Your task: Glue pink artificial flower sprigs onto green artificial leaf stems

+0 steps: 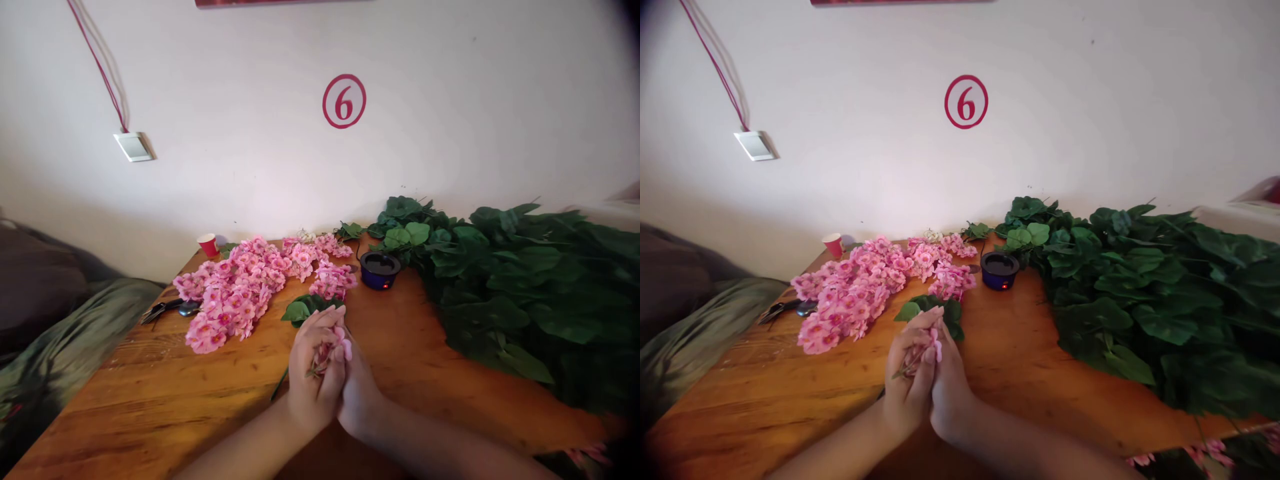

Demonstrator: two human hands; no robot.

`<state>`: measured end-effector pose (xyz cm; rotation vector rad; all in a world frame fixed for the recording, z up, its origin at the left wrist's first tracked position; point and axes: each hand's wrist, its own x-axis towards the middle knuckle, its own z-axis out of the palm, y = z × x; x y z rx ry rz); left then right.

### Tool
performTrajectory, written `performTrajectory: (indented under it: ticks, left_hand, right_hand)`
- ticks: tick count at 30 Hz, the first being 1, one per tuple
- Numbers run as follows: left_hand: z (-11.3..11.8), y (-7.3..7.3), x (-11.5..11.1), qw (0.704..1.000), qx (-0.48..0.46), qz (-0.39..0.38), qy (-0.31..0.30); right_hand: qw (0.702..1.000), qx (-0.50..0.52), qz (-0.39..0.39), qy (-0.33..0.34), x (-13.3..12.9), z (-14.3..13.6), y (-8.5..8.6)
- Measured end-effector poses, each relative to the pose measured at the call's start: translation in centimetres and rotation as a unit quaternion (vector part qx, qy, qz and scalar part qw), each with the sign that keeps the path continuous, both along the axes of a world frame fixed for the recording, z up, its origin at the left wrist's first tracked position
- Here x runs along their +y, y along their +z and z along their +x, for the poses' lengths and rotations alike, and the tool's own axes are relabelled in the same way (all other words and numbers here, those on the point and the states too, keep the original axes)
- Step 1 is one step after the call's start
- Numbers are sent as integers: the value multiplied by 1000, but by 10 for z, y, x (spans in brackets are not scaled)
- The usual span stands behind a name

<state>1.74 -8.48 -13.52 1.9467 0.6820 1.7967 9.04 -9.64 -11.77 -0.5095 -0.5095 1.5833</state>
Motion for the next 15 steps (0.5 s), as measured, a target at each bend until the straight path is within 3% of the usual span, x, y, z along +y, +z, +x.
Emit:
performTrajectory:
  ticks: [6, 11, 15]
  left_hand:
    - [0, -4, 1, 1000, -15, -18, -11]
    - [0, -1, 1, 997, -35, -60, -39]
    - [3, 0, 1, 990, -96, -82, -57]
  right_hand:
    - [999, -29, 34, -11, 1, 2, -1]
    - [999, -22, -33, -31, -1, -1, -5]
    - [999, 29, -45, -6, -5, -3, 3]
